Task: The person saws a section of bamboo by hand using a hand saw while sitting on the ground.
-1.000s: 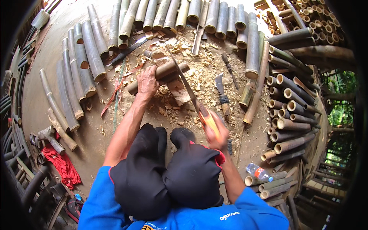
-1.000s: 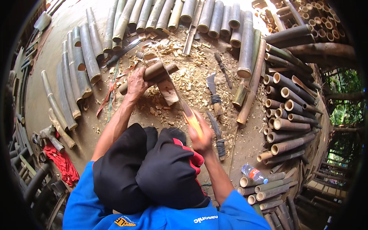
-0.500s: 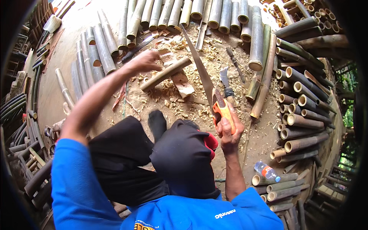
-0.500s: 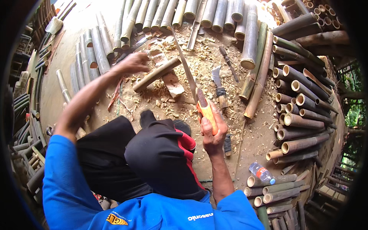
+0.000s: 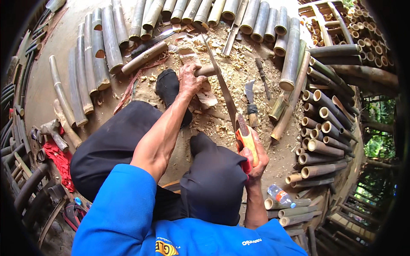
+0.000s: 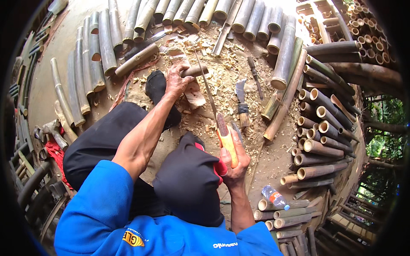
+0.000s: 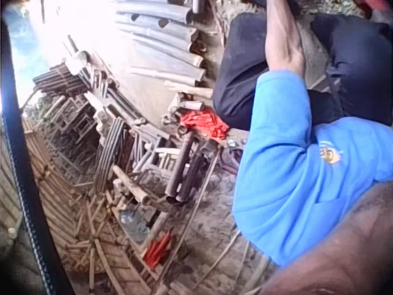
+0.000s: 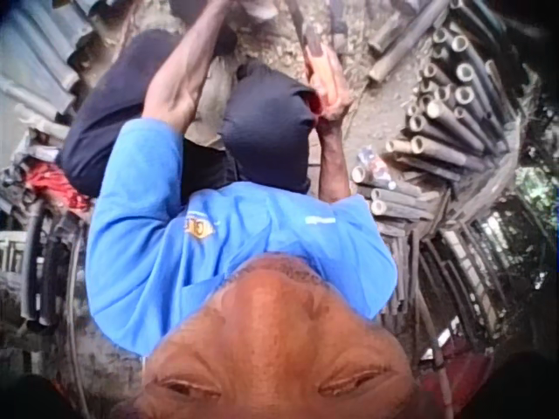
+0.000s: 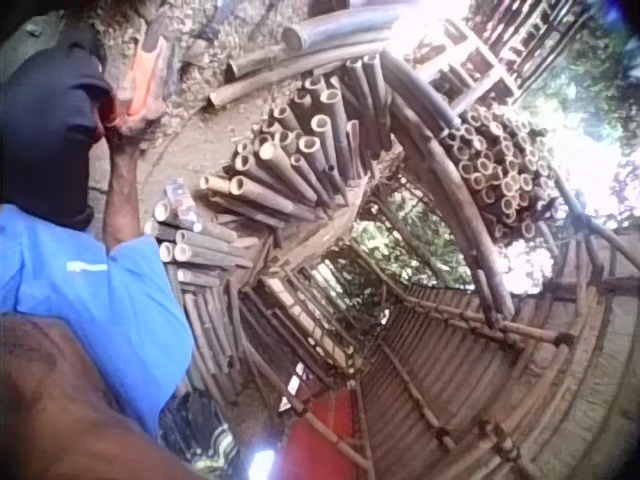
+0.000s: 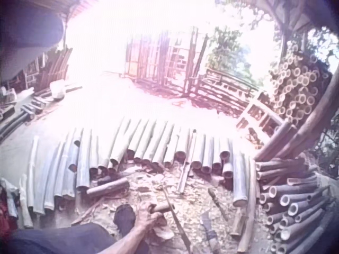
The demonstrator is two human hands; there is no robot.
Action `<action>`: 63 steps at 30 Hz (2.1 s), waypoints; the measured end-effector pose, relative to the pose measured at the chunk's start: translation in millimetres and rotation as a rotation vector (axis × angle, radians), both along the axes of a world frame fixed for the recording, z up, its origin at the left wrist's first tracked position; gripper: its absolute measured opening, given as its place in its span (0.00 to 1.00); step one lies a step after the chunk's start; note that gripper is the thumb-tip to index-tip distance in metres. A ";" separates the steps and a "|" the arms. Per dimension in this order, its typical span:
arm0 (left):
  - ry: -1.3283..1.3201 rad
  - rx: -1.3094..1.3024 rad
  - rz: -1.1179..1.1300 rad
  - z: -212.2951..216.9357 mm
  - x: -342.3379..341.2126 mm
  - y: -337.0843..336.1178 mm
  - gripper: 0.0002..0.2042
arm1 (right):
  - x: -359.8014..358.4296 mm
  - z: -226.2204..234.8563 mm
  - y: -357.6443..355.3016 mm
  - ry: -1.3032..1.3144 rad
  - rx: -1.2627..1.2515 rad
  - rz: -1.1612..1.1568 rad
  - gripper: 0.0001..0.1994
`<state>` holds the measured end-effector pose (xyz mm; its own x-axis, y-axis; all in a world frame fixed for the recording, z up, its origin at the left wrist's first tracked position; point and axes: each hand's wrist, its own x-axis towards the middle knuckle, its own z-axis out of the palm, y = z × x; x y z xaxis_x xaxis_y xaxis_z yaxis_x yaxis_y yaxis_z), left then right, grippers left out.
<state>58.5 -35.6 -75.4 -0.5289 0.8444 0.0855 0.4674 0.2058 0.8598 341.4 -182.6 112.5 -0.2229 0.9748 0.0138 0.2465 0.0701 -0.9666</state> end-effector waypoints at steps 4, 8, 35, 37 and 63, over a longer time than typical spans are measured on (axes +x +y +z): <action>-0.030 -0.021 0.001 2.8 4.5 2.1 0.24 | -9.7 3.4 -4.0 -0.103 0.056 0.049 0.28; -0.011 -0.077 0.003 3.4 6.4 2.1 0.22 | -22.0 18.4 -9.4 -0.233 0.064 0.037 0.28; -0.003 -0.009 0.191 1.3 17.6 7.7 0.11 | -28.1 -14.8 -20.6 -0.343 0.178 0.055 0.24; -0.007 0.073 0.142 -2.1 13.6 5.9 0.11 | -69.7 -33.6 31.9 -0.358 0.330 0.057 0.23; 0.017 0.087 0.083 7.4 13.6 7.4 0.15 | -112.0 -12.5 78.4 -0.321 0.273 0.057 0.22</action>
